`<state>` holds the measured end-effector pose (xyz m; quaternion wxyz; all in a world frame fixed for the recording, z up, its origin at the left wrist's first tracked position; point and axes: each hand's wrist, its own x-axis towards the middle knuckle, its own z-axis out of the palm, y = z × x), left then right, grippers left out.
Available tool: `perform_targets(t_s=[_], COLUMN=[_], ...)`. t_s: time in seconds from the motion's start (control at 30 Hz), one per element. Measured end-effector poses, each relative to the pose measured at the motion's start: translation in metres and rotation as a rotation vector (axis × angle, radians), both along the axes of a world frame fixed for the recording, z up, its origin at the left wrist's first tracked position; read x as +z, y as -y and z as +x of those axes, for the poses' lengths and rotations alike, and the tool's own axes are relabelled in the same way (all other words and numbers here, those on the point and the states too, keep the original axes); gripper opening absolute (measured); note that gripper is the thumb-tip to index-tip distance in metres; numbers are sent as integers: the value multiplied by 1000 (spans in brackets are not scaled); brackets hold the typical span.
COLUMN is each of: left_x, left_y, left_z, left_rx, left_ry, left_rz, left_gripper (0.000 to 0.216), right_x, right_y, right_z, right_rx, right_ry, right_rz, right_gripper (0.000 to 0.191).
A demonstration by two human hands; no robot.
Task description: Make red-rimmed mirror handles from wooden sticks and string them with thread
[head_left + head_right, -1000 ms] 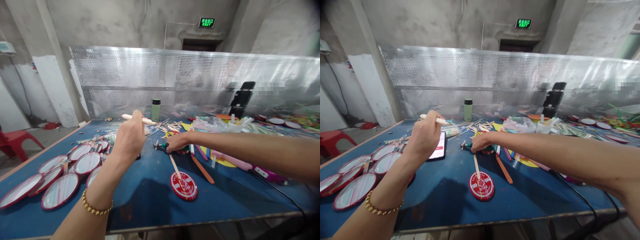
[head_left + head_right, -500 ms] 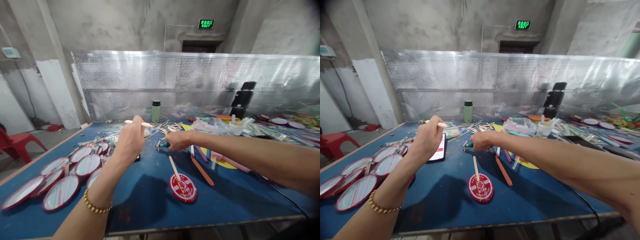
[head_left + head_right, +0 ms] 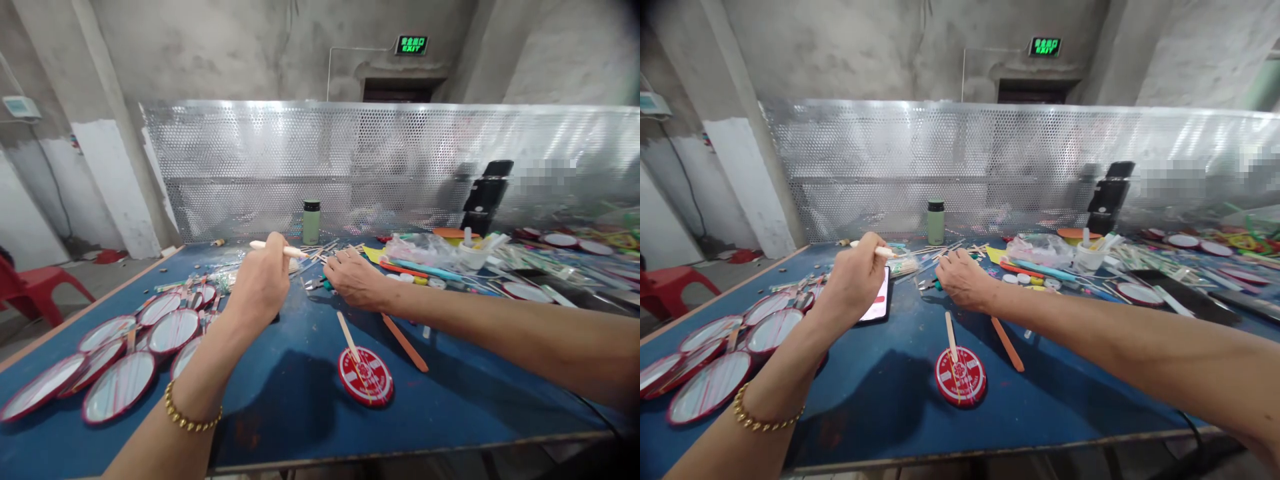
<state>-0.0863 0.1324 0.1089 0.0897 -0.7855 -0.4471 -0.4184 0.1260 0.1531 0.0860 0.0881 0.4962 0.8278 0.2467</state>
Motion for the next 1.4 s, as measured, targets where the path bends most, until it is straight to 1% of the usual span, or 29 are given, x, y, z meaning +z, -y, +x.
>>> perform_targets(t_s=[0.07, 0.17, 0.27, 0.37, 0.43, 0.5, 0.57, 0.67, 0.77, 0.83, 0.9, 0.97, 1.03, 1.17, 1.3, 1.4], left_x=[0, 0, 0, 0, 0, 0, 0, 2, 4, 5, 7, 7, 6, 3, 2, 3], left_y=[0, 0, 0, -1, -3, -4, -5, -6, -5, -3, -2, -1, -2, -4, -5, -4], left_z=[0, 0, 0, 1, 1, 0, -2, -6, -9, -9, -9, -8, -8, -6, -5, -4], left_rx=[-2, -4, -6, -11, -17, -22, -25, -24, -26, -25, -22, -22, -26, -38, -39, -36], left_ry=[0, 5, 13, 19, 23, 33, 50, 87, 121, 138, 149, 153, 149, 122, 100, 89], left_rz=[0, -5, -13, -26, -33, -38, -40, -37, -34, -35, -35, -39, -47, -57, -59, -69], left_gripper=[17, 17, 17, 16, 15, 15, 15, 15, 15, 15, 16, 17, 16, 15, 16, 17], right_x=[-4, -7, -2, 9, 15, 17, 13, 6, 3, 2, -1, -7, -15, -23, -17, -10], right_y=[0, -1, -7, -25, -44, -63, -79, -90, -86, -78, -68, -61, -57, -59, -59, -55], right_z=[0, 4, 10, 14, 15, 13, 11, 8, 2, -8, -20, -32, -40, -43, -38, -32], right_rx=[2, -19, -75, -161, -193, -193, -173, -124, -43, 45, 136, 182, 176, 129, 105, 81], right_ry=[-3, -12, -49, -102, -130, -143, -147, -164, -215, -256, -285, -297, -300, -285, -226, -178], right_rz=[-7, -86, -105, -91, -97, -123, -145, -138, -107, -133, -225, -334, -401, -455, -484, -467], right_gripper=[27, 21, 20, 31, 48, 61, 61, 50, 44, 39, 31, 26, 25, 24, 25, 25])
